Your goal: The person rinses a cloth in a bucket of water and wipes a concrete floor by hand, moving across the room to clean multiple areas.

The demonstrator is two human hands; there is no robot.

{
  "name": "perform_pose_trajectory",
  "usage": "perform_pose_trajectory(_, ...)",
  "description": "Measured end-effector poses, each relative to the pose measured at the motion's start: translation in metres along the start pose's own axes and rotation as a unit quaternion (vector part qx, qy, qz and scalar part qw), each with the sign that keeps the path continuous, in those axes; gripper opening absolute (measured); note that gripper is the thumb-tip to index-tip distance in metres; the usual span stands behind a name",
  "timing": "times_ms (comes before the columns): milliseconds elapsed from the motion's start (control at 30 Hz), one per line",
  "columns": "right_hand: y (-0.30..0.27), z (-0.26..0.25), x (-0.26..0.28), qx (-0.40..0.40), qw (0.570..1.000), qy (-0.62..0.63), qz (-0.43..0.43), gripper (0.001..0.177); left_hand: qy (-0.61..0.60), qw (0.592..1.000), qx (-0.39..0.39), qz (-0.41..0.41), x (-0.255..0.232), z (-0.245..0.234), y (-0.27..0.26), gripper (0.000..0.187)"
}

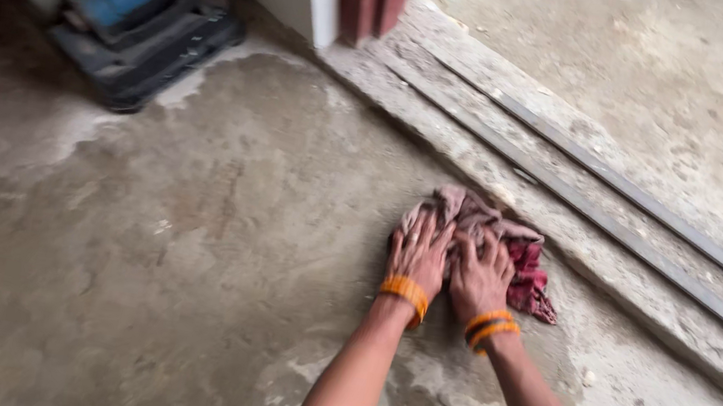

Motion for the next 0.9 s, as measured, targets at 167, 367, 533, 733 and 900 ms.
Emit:
perform_pose_trajectory(167, -0.034, 0.027, 0.122, -0.005, 0.994, 0.041, -0.1, 0.046, -0.019, 0.996, -0.024, -0.078, 0.086, -0.069, -0.105, 0.057)
perform_pose_trajectory(367, -0.045, 0.087, 0.379, 0.081, 0.948, 0.107, -0.287, 0.057, 0.079, 0.954, -0.118, -0.263, 0.252, -0.214, -0.266, 0.052)
perform_pose_trajectory(533, -0.144, 0.121, 0.567, 0.211, 0.863, 0.135, -0.439, 0.06, 0.115, 0.874, -0.129, -0.454, 0.339, -0.276, -0.454, 0.052)
perform_pose_trajectory(733, -0.264, 0.128, 0.588, 0.207, 0.784, 0.137, -0.569, 0.047, 0.252, 0.804, -0.201, -0.5, 0.295, -0.242, -0.592, 0.057)
perform_pose_trajectory(900, -0.232, 0.142, 0.611, 0.201, 0.783, 0.074, -0.584, 0.059, 0.231, 0.849, -0.195, -0.434, 0.341, -0.251, -0.572, 0.057)
Point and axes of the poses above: each hand's wrist, its own y-axis towards the middle knuckle, its own z-axis out of the palm, x = y × z, the point moved 4 cm from there along y, towards the middle knuckle, and after that the axes turned 6 degrees about x, right-handed, at the moved point
